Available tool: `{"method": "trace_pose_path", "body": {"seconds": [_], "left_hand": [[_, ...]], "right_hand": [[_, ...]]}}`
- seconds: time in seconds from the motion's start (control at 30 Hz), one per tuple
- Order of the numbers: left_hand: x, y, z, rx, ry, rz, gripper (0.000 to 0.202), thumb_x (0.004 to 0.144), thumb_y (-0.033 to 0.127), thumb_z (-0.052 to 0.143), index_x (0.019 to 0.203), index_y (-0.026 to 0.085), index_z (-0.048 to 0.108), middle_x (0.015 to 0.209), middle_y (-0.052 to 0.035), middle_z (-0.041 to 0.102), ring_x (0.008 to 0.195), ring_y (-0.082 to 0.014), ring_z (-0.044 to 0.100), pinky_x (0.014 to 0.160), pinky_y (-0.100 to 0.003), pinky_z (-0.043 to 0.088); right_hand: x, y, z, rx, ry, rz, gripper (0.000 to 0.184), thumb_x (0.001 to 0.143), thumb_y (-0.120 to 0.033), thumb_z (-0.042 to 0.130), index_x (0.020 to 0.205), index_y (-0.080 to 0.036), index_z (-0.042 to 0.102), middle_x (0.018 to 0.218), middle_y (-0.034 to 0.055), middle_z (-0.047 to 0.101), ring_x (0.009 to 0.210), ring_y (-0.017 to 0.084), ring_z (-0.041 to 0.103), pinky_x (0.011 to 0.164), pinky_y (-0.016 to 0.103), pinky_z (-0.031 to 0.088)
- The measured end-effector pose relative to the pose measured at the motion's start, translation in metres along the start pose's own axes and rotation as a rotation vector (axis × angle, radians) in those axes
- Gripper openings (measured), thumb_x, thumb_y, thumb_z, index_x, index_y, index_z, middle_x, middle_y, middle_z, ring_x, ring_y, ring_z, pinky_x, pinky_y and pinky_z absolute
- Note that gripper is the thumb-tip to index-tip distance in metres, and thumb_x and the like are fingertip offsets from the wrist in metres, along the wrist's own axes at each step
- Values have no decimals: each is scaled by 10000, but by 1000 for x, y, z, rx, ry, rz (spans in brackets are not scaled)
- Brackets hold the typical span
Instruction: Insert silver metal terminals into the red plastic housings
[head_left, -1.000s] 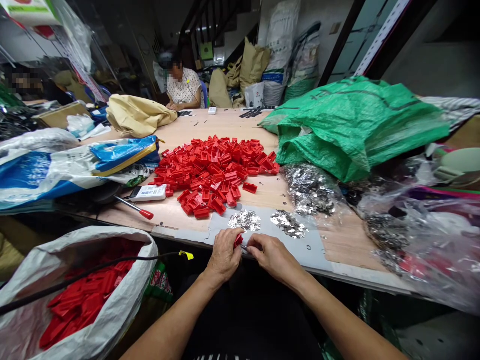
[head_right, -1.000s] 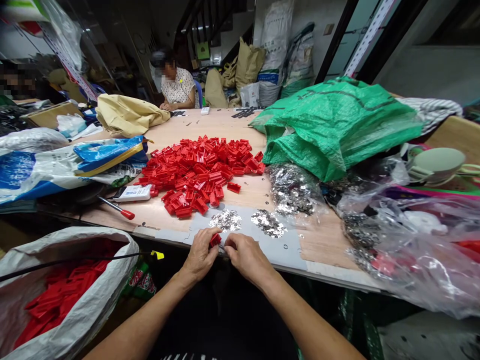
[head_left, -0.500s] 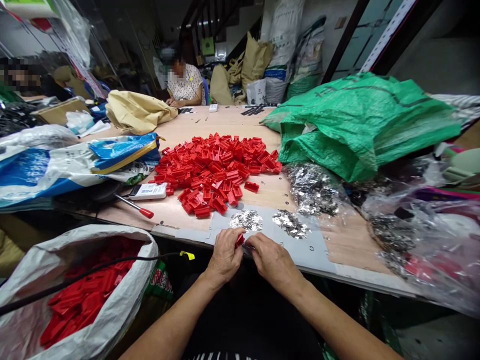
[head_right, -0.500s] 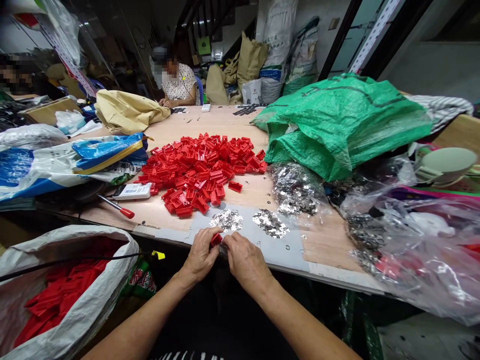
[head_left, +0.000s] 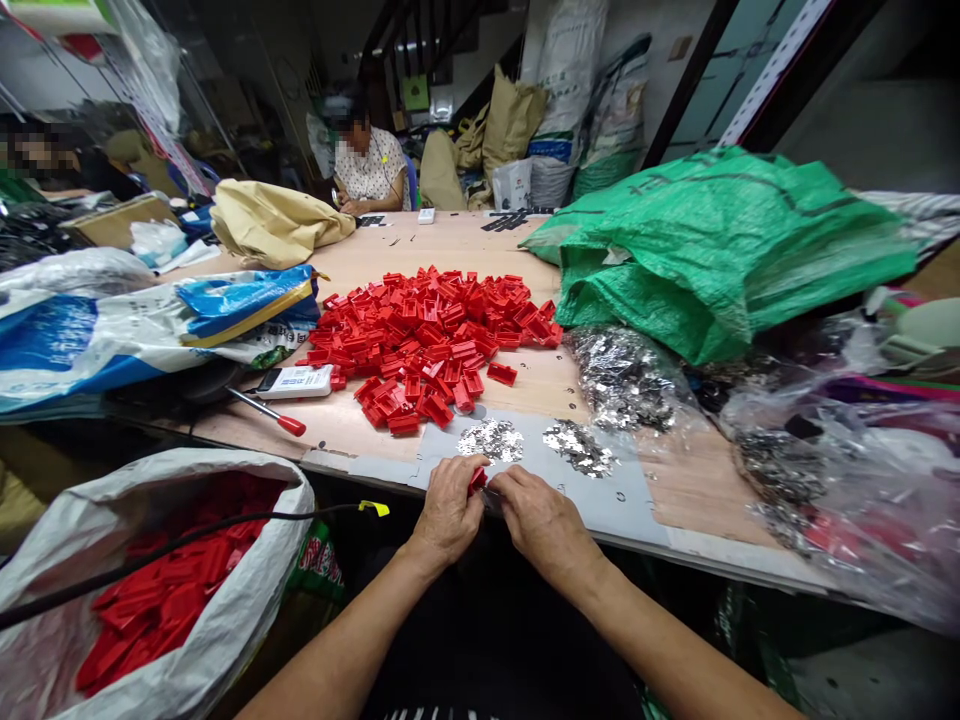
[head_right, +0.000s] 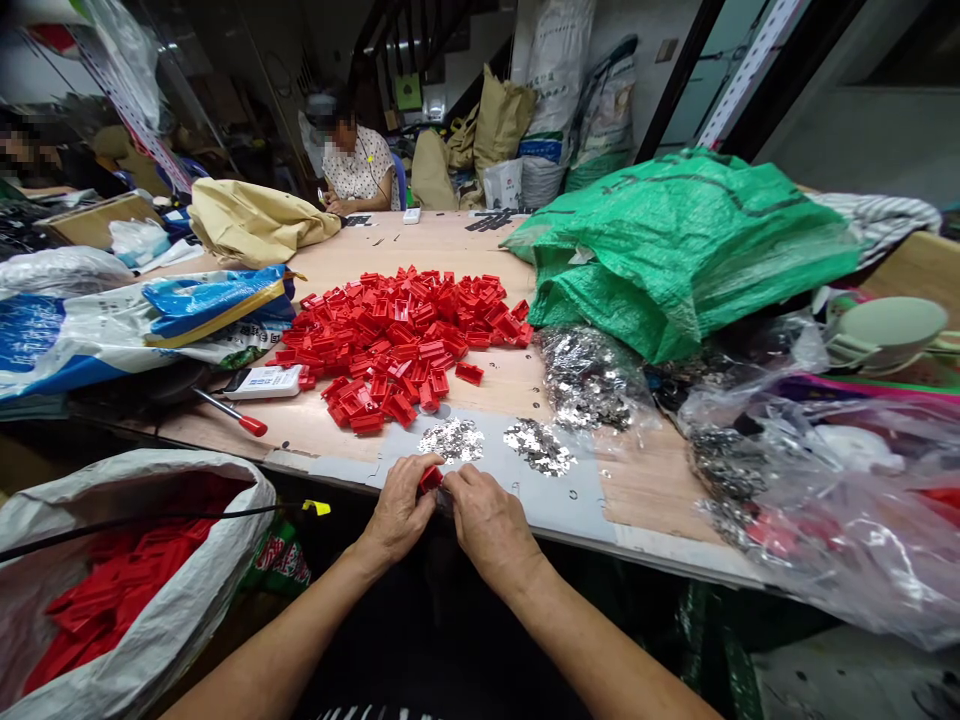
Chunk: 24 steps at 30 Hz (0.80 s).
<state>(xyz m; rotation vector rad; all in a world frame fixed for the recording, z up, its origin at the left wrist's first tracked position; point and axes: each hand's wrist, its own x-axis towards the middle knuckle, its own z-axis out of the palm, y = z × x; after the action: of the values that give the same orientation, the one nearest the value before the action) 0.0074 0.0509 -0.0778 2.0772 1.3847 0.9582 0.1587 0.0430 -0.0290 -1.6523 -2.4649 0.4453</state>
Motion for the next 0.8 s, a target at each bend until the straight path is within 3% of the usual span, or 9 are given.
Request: {"method": "trace_pose_path", "body": {"seconds": [0.4,0.8], "left_hand": [[0,0,0,5,3,9,459,748,27,439,1160,223,484,1067,-44,597,980,-207,509,897,-385,406],[0,-1,3,7,14,10,420,771,39,474,1154,211,487,1098,-58,607,994,-210,515,903,-396,399]], "right_hand": [[-1,4,6,-18,15,-19,264,881,-81,422,1048,-225,568,996,49,597,916,171,569,740,244,451],[3,-5,3,-181,8,-45,245,880,-76,456,1027,-232,575,991,70,610,873,224,560,617,286,448]]}}
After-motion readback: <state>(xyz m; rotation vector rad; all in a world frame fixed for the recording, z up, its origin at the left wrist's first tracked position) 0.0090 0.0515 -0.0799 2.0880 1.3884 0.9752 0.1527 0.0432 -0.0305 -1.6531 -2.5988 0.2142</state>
